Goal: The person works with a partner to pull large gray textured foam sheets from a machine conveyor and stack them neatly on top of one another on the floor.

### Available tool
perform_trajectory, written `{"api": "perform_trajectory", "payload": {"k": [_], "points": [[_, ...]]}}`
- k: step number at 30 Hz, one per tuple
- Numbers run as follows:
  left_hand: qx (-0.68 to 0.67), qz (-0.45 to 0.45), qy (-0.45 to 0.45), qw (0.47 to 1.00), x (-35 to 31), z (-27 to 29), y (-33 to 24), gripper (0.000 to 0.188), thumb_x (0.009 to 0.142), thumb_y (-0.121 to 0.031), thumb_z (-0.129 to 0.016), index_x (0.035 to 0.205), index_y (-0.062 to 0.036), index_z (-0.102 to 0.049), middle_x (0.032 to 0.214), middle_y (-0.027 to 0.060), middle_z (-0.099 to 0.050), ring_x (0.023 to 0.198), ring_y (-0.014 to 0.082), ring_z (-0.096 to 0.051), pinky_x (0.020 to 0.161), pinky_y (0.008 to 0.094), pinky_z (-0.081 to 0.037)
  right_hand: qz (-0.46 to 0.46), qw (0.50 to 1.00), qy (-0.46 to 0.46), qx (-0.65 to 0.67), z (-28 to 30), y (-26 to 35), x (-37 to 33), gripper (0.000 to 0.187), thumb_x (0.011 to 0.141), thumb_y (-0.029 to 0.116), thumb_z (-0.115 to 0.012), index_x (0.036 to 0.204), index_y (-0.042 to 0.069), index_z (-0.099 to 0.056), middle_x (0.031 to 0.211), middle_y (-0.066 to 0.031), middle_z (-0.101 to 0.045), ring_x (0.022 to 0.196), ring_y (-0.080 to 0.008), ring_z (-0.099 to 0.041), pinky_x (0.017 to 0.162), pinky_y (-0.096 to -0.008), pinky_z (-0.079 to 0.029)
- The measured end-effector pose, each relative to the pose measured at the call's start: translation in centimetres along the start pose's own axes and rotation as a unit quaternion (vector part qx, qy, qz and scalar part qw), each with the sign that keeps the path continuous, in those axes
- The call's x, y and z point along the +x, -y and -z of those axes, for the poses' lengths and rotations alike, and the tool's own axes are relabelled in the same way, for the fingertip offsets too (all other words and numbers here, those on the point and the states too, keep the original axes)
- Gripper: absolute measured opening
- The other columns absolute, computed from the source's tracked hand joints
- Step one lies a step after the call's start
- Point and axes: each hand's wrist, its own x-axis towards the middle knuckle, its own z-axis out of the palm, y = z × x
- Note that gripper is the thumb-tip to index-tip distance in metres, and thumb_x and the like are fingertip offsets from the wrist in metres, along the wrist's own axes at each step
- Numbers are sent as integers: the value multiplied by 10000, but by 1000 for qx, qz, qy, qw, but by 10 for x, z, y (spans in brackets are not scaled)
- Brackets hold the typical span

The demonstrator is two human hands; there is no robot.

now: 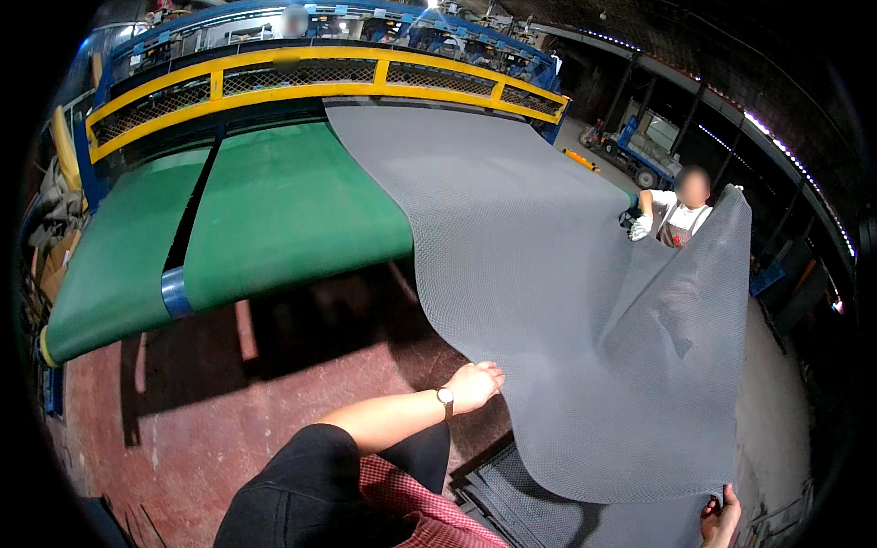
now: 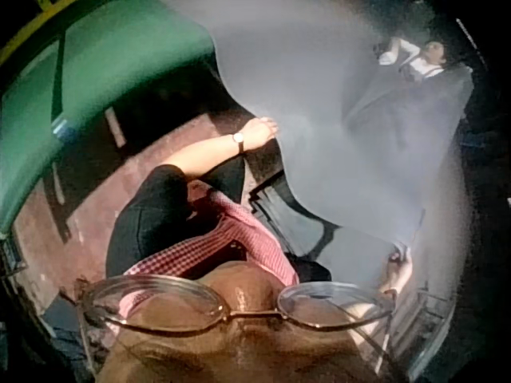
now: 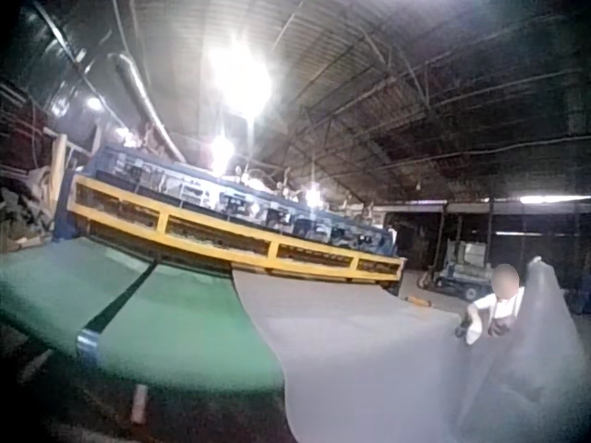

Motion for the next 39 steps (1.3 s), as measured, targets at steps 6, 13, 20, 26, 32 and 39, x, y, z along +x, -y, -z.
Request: {"api": "perform_trajectory", "payload": {"k": [6,13,20,26,32,39], "points": [[-29,8,22,999,2,-7,-5,241,741,-173,-519,929,-28,-558,1035,101,-561,1004,260,-496,806,351,-433,15,999,-18,27,-8,21,-2,220,737,363,-607,746,180,-486,568,20,-440,472,-85,-398,419,-202,-317],[-27,-43,-93,994,-1,-18,-6,126,726,-166,-507,728,-54,-563,790,50,-567,806,215,-523,669,323,-452,27,999,3,26,-5,32,4,217,745,360,-601,722,178,-486,608,36,-465,470,-72,-404,421,-202,-320],[-17,-42,-89,995,3,-17,-11,125,722,-170,-511,734,-60,-568,798,50,-571,807,212,-521,660,319,-451,20,999,-35,31,-8,36,6,213,751,365,-597,767,175,-503,604,37,-467,485,-71,-419,440,-193,-353],[-35,4,-33,999,0,-12,-8,171,737,-187,-511,806,-37,-557,880,75,-580,868,228,-530,687,340,-456,-80,991,-12,-107,-37,59,4,239,770,354,-535,799,119,-505,849,-85,-497,770,-216,-500,684,-369,-431],[-92,23,-76,993,7,-6,-15,149,749,-191,-500,713,-56,-549,742,66,-579,754,230,-554,617,356,-459,170,936,117,-287,-333,209,26,326,781,390,-469,732,71,-516,654,-97,-493,599,-254,-485,537,-411,-416],[-344,86,-335,873,11,97,15,115,744,-99,-550,807,-3,-566,672,171,-555,582,263,-564,531,351,-442,591,564,561,-133,-643,226,-322,401,791,411,-540,997,67,-543,975,-87,-528,983,-187,-484,922,-346,-352]]}}
